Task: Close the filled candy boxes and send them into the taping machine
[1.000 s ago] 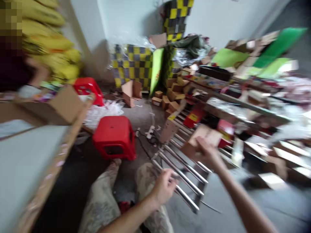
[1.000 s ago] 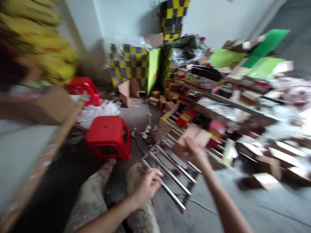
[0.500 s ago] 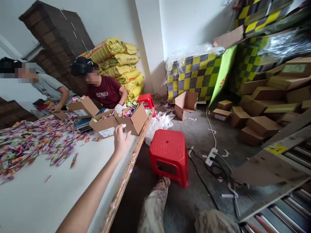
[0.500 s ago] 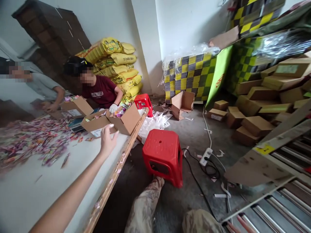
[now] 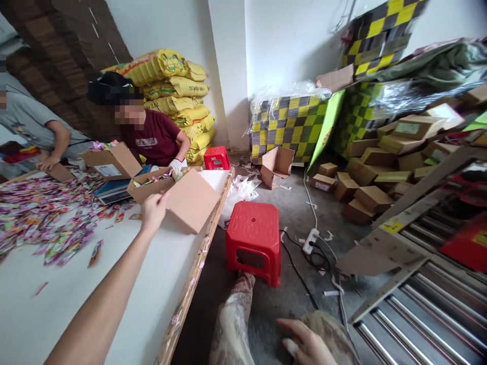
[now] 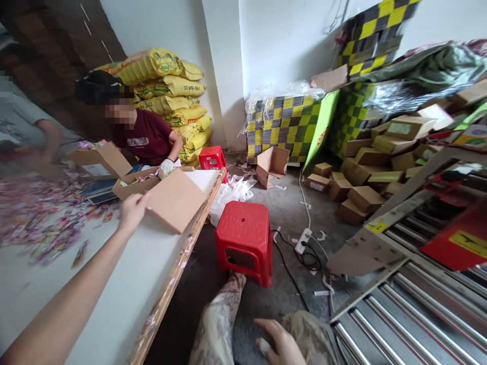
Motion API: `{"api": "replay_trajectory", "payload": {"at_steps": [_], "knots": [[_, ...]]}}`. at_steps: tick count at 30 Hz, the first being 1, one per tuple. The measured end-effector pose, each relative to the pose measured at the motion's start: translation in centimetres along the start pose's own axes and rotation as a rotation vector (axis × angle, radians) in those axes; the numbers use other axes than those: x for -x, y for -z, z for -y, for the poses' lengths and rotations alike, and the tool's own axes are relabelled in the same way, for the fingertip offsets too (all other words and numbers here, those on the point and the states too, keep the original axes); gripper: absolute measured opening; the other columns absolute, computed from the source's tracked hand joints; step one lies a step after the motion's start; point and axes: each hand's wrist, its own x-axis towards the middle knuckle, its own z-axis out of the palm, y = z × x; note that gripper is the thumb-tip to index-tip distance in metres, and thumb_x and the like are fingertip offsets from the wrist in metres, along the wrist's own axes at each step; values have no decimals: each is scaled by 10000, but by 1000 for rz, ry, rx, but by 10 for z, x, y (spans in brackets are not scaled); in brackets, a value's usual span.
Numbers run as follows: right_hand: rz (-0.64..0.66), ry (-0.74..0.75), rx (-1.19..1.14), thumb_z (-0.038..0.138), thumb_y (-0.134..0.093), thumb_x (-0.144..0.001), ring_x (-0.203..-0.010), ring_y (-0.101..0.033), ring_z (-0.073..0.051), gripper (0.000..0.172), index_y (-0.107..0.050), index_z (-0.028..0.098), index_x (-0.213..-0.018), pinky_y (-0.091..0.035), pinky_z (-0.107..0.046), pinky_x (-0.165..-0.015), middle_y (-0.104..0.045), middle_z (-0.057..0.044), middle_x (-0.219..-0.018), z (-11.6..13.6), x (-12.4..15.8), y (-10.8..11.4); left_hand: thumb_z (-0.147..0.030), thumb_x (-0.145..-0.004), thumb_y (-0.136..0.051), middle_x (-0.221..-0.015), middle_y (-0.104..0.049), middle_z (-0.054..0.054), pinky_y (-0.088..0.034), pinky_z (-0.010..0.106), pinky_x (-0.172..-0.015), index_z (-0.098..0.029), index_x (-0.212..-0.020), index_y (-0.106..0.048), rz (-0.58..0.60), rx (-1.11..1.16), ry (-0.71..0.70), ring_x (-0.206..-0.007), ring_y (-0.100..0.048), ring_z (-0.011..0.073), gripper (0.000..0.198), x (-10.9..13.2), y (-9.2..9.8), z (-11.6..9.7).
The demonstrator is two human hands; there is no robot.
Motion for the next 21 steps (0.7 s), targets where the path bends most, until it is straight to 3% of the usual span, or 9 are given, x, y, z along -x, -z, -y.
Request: {"api": "replay_trajectory", "payload": {"at_steps": [3, 5, 6, 9, 11, 13, 16, 21], "knots": [[127, 21, -327, 528, -618, -694, -1139, -533, -278, 620, -560, 222, -1230, -412, -415, -985, -579, -124, -1224, 41, -36, -69, -449, -820, -455, -671, -559, 19, -399, 309, -658, -203, -598, -504, -31, 112, 7, -697, -526, 192, 335, 58, 65, 12], [261, -54, -676, 675, -587, -681, -1211, -478, -272, 825, -382, 250, -1359, -411, -436, -967, -478, -120, -1346, 76, -59, -107, -455, -812, -491, -710, -572, 17, -422, 336, -691, -215, -608, -515, -40, 123, -67, -729, -545, 204, 316, 102, 108, 0], [318, -99, -884, 758, -488, -704, -1222, -472, -258, 827, -332, 293, -1370, -411, -443, -964, -443, -90, -1381, 95, -68, -121, -444, -811, -499, -729, -577, 18, -432, 361, -711, -226, -622, -519, -62, 121, -106, -746, -552, 215, 289, 123, 127, -10], [431, -89, -1392, 851, -137, -742, -1168, -526, -234, 769, -436, 340, -1232, -444, -447, -921, -555, -17, -1263, 143, -82, -139, -378, -776, -523, -756, -592, 15, -454, 465, -750, -286, -677, -548, -75, 104, -261, -769, -569, 259, 138, 178, 173, -42], [465, -26, -1502, 845, -74, -743, -1102, -571, -242, 767, -537, 322, -1060, -469, -444, -881, -643, -3, -1092, 158, -78, -131, -335, -715, -545, -709, -607, -10, -476, 512, -697, -345, -700, -575, -34, 109, -417, -746, -586, 282, 35, 202, 191, -59], [398, -25, -1483, 829, -141, -759, -1062, -593, -254, 711, -577, 299, -943, -485, -443, -854, -672, -7, -1006, 153, -66, -112, -312, -657, -549, -650, -619, -48, -496, 517, -610, -404, -693, -595, -24, 138, -529, -727, -607, 298, 109, 218, 195, -75], [103, -54, -1459, 698, -338, -803, -1052, -596, -236, 526, -595, 259, -935, -477, -408, -889, -678, -28, -1025, 114, -36, -66, -307, -668, -532, -638, -630, -57, -519, 475, -534, -415, -688, -595, -4, 251, -606, -741, -621, 298, 126, 233, 180, -110], [-390, 72, -1459, 464, -501, -787, -929, -633, -227, 334, -627, 210, -964, -465, -398, -915, -694, -49, -963, 5, 43, 38, -140, -799, -522, -732, -603, 34, -531, 390, -764, -263, -787, -569, 314, 634, -841, -898, -575, 235, 132, 268, 109, -204]]}}
